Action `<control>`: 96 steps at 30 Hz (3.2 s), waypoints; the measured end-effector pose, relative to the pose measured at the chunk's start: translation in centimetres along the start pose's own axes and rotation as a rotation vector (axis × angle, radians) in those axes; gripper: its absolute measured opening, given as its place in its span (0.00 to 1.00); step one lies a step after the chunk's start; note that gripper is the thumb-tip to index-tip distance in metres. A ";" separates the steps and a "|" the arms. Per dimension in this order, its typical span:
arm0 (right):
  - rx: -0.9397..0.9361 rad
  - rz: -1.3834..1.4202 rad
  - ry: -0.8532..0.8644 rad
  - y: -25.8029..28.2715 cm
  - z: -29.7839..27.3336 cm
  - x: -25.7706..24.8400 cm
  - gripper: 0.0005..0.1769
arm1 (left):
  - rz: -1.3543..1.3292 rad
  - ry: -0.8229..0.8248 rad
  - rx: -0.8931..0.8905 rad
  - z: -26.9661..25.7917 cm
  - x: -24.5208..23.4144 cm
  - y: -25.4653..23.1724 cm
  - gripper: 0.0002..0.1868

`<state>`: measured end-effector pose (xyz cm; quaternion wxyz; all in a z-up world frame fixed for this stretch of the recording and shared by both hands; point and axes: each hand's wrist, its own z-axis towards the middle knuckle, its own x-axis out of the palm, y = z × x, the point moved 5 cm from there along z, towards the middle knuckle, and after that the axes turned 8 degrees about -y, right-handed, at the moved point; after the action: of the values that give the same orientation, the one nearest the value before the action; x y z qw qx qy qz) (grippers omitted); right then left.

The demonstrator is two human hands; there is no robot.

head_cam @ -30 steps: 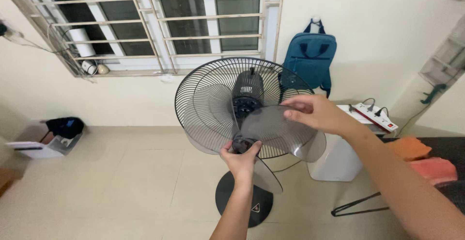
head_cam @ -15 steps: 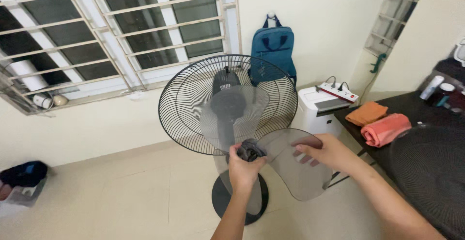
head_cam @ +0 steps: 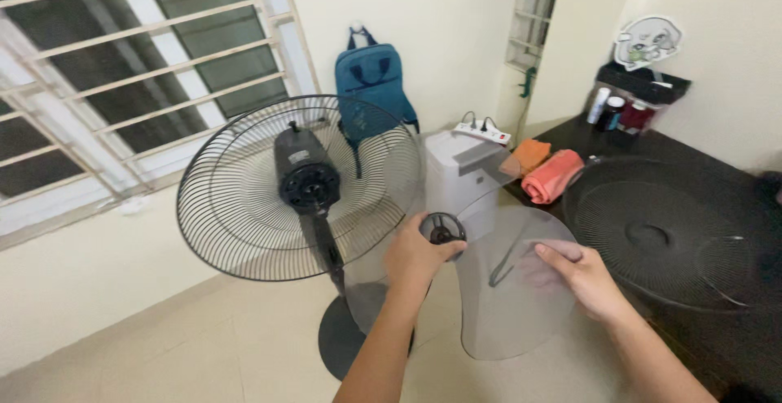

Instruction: The person removes the front grille and fan blades from a standing fan, then wipes the motor housing and grille with an orange cloth. The blades and grille are set aside on a nearby desk.

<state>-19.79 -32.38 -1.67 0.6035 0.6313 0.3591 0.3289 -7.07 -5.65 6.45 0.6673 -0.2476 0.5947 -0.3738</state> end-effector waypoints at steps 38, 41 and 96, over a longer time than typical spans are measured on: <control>-0.036 0.407 -0.387 -0.3 4.9 -21.6 0.24 | -1.798 0.491 -0.483 11.2 20.6 -12.9 0.14; -0.044 0.442 -0.393 -1.0 5.2 -23.1 0.25 | -1.835 0.504 -0.593 10.2 22.0 -14.5 0.20; 0.235 0.638 -1.096 -15.9 5.3 -29.2 0.25 | -1.295 1.086 -0.487 10.9 55.1 -20.7 0.32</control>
<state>-31.57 -59.75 -17.27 0.4989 0.8455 -0.1729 0.0803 0.08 -62.97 -9.22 -0.1223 -0.4599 0.6358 -0.6077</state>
